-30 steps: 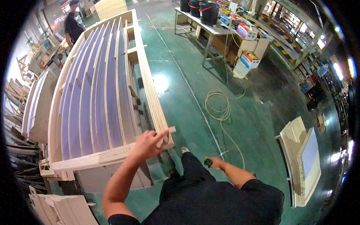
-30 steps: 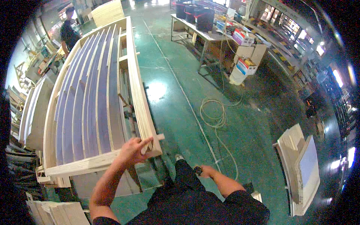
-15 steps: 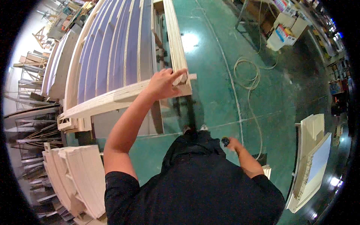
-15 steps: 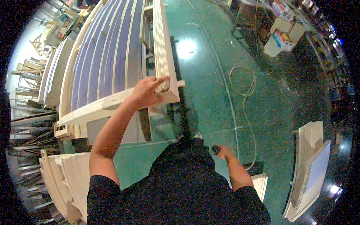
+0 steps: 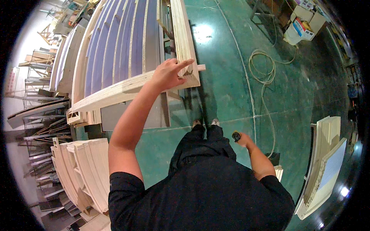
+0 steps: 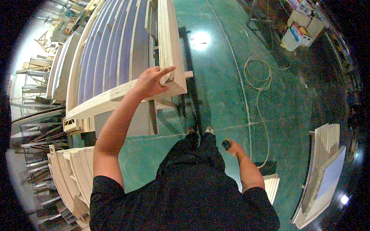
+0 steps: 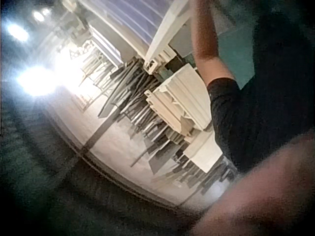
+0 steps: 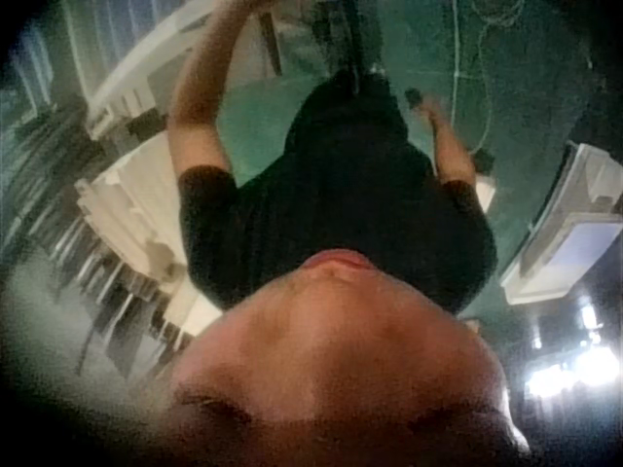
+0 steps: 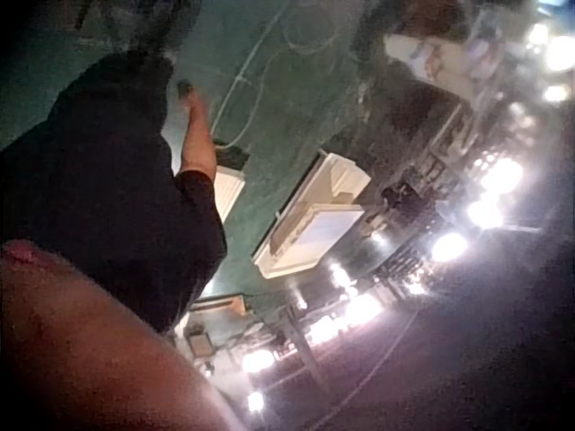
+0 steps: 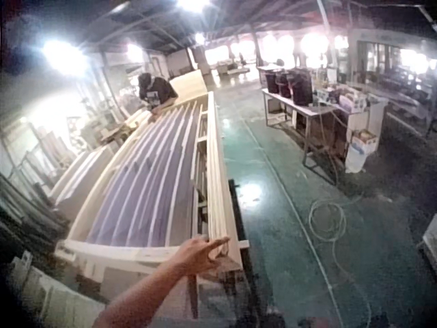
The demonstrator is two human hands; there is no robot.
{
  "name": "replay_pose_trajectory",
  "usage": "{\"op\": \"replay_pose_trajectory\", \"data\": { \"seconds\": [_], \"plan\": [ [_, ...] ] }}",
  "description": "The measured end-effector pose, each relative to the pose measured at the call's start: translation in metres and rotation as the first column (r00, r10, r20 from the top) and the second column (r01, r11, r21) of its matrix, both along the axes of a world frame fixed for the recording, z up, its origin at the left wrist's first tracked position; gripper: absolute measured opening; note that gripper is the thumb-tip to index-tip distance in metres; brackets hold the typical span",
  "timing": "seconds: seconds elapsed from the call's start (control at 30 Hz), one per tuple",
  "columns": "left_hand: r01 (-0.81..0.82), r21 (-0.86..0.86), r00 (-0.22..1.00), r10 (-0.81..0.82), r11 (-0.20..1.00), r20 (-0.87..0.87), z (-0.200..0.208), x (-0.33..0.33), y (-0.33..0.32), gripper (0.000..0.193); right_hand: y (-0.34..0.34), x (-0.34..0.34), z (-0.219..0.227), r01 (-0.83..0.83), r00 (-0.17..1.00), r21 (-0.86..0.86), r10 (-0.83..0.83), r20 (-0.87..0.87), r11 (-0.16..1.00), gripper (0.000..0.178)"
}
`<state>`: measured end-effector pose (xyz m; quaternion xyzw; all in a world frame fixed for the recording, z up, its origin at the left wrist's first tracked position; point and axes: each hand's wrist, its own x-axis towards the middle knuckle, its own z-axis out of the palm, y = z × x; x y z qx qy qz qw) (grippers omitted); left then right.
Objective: The person assembles a large wooden frame by placing wooden slats onto a base structure and securing them with a pneumatic nail gun. They repeatedly pick up slats, align them, and drive nails to fasten them in place.
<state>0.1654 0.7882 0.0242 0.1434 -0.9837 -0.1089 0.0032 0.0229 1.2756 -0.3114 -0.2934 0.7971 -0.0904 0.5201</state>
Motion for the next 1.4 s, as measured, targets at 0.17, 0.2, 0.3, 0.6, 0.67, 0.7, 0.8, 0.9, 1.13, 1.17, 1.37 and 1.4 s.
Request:
{"op": "replay_pose_trajectory", "data": {
  "seconds": [0.17,0.2,0.3,0.6,0.67,0.7,0.8,0.9,1.13,1.17,1.37,1.4],
  "plan": [
    [0.004,0.010,1.000,-0.004,1.000,-0.031,-0.003,0.000,-0.001,0.087,0.003,0.004,-0.011,0.040,0.999,0.030,-0.040,-0.013,0.999,0.066],
    [0.007,0.006,0.999,-0.007,1.000,-0.040,-0.002,0.000,0.000,0.090,0.002,0.005,-0.008,0.045,0.999,0.041,-0.044,-0.028,0.998,0.066],
    [0.015,0.024,0.999,-0.014,1.000,-0.046,-0.001,-0.001,-0.001,0.088,-0.002,0.004,-0.002,0.028,0.998,0.070,-0.024,-0.050,0.997,0.064],
    [0.016,0.026,1.000,-0.015,1.000,-0.027,0.007,-0.004,0.001,0.085,0.000,0.003,-0.033,0.001,0.998,0.047,0.002,-0.063,0.999,0.062],
    [0.031,0.025,0.998,-0.029,0.999,-0.057,0.001,-0.001,-0.003,0.085,-0.005,0.002,-0.030,-0.008,0.997,0.046,0.011,-0.078,0.999,0.063],
    [0.038,0.025,0.997,-0.036,0.999,-0.072,-0.001,0.000,-0.005,0.085,-0.008,0.002,-0.029,-0.018,0.996,0.054,0.022,-0.083,0.998,0.063],
    [0.031,0.039,0.998,-0.029,0.999,-0.063,-0.001,0.000,-0.005,0.084,-0.014,-0.003,-0.023,-0.030,0.997,0.036,0.032,-0.074,0.999,0.061],
    [0.058,0.061,0.995,-0.053,0.996,-0.083,0.002,-0.005,-0.006,0.083,-0.002,-0.008,-0.049,-0.006,1.000,0.004,0.007,-0.029,1.000,0.057],
    [0.037,0.054,0.999,-0.036,0.998,-0.015,0.007,0.002,-0.007,0.090,-0.015,-0.009,-0.025,-0.032,0.995,0.051,0.036,-0.088,0.998,0.053],
    [0.029,0.036,1.000,-0.029,0.999,-0.003,0.010,0.003,-0.007,0.092,-0.014,-0.009,-0.024,-0.034,0.994,0.052,0.039,-0.098,0.998,0.054],
    [0.070,0.047,0.998,-0.070,0.996,-0.001,0.004,0.007,-0.012,0.094,-0.013,-0.003,-0.011,-0.065,0.992,0.106,0.076,-0.097,0.992,0.062],
    [0.081,0.052,0.997,-0.080,0.995,-0.013,0.004,0.007,-0.013,0.094,-0.012,0.000,-0.013,-0.060,0.994,0.101,0.069,-0.083,0.993,0.063]
  ]
}}
